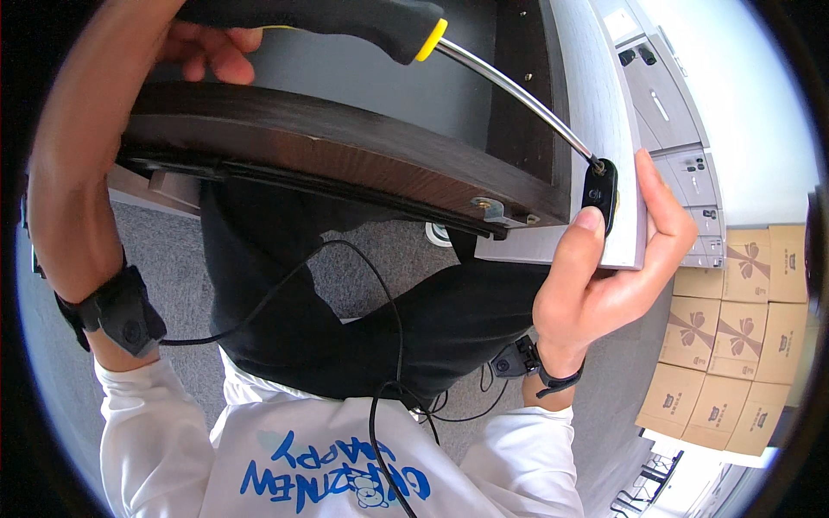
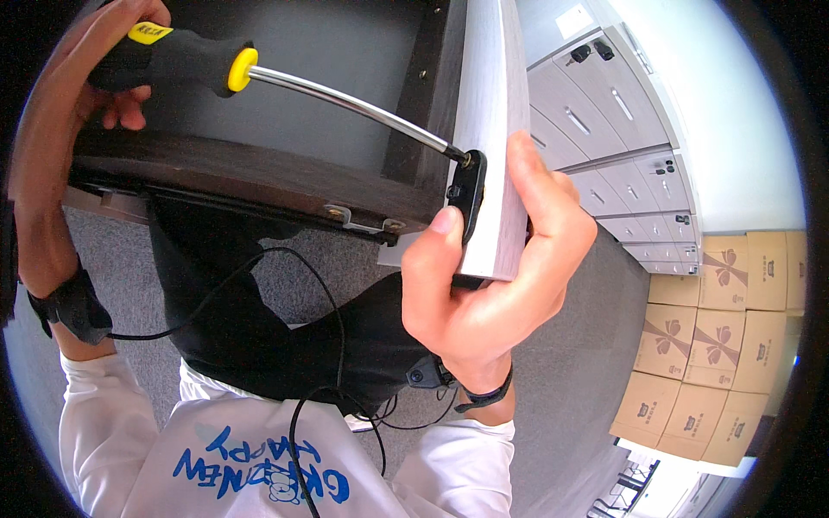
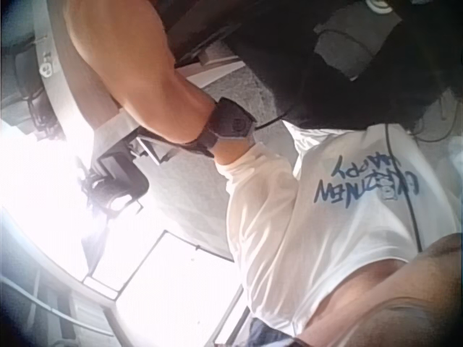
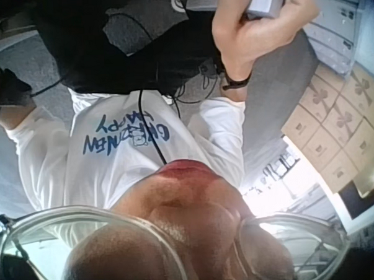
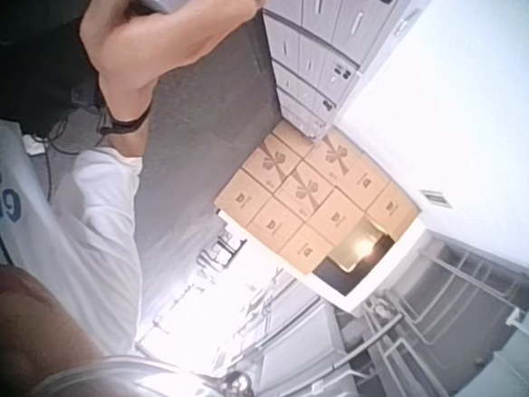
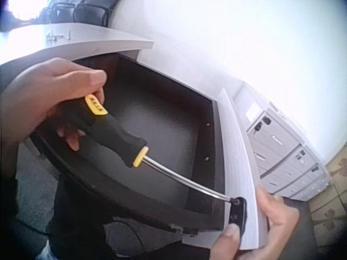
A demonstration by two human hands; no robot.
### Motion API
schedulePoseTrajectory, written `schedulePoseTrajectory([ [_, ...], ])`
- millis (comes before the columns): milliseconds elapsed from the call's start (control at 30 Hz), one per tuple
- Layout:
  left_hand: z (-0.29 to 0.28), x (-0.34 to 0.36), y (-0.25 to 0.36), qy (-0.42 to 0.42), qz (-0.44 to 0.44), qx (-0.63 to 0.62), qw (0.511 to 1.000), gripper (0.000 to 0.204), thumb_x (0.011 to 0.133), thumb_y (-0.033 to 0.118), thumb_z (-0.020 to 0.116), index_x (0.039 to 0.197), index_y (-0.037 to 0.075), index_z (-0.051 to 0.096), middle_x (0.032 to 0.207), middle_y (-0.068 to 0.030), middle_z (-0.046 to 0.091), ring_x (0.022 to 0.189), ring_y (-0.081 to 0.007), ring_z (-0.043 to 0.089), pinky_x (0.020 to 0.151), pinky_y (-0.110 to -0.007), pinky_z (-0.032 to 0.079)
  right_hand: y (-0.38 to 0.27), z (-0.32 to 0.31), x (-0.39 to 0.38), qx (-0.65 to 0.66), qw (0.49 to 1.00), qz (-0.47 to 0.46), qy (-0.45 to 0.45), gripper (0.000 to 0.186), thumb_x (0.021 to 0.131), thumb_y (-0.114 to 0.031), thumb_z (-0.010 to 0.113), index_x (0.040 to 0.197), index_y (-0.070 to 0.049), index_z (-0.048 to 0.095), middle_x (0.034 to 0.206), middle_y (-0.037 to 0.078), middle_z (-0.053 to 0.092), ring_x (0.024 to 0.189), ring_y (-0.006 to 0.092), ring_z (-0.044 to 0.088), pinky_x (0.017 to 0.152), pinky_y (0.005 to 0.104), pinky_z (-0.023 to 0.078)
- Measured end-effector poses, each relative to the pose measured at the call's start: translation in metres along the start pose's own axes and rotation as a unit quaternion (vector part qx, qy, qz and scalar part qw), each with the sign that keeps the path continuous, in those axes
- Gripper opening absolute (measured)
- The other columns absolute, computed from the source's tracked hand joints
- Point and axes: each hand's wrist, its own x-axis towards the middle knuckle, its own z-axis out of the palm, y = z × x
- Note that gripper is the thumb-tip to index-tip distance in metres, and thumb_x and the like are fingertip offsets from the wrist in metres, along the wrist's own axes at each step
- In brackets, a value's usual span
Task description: The person uses a screwdriver to attach a metal bracket to the side of a drawer. They align the bracket with a pre-drilled hole, insert a screw, and rotate the screwdriver by hand to tighten it.
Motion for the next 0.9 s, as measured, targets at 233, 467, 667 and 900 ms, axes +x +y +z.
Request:
schedulePoseTrajectory([
  [233, 0.032, -0.008, 0.066, -0.001, 0.016, -0.015, 1.0, 0.051, 0.092, 0.046, 0.046, 0.131, 0.012, 0.048, 0.098, -0.0077, 0.057, 0.086, -0.0136, 0.057, 0.08, -0.027, 0.045, 0.007, 0.003, -0.001, -0.003, 1.0, -0.003, 0.011, 0.039, 0.078, -0.005, 0.052, 0.115, 0.005, 0.05, 0.11, 0.015, 0.053, 0.099, 0.0201, 0.051, 0.09, 0.0337, 0.039],
  [467, 0.025, -0.024, 0.049, 0.003, 0.039, -0.025, 0.999, 0.05, 0.092, 0.045, 0.047, 0.131, 0.013, 0.048, 0.099, -0.008, 0.056, 0.087, -0.0139, 0.057, 0.08, -0.027, 0.045, 0.006, 0.001, 0.0, -0.008, 1.0, -0.006, -0.007, 0.039, 0.08, -0.007, 0.054, 0.116, 0.005, 0.05, 0.11, 0.014, 0.052, 0.099, 0.0194, 0.05, 0.09, 0.0329, 0.039],
  [667, 0.045, -0.023, 0.091, 0.001, 0.057, -0.033, 0.998, 0.05, 0.092, 0.044, 0.047, 0.13, 0.013, 0.048, 0.101, -0.0083, 0.056, 0.089, -0.0141, 0.057, 0.081, -0.028, 0.045, 0.01, -0.001, -0.001, -0.003, 1.0, -0.003, -0.006, 0.04, 0.081, -0.008, 0.054, 0.117, 0.007, 0.05, 0.109, 0.014, 0.052, 0.097, 0.0188, 0.051, 0.088, 0.0309, 0.039],
  [900, 0.029, 0.014, 0.047, 0.016, 0.071, -0.033, 0.997, 0.049, 0.092, 0.043, 0.048, 0.13, 0.013, 0.048, 0.102, -0.0085, 0.056, 0.09, -0.0144, 0.057, 0.082, -0.028, 0.045, 0.006, 0.0, 0.0, 0.008, 1.0, -0.007, -0.003, 0.04, 0.08, -0.007, 0.053, 0.118, 0.007, 0.05, 0.11, 0.014, 0.051, 0.098, 0.0191, 0.051, 0.088, 0.0313, 0.039],
])
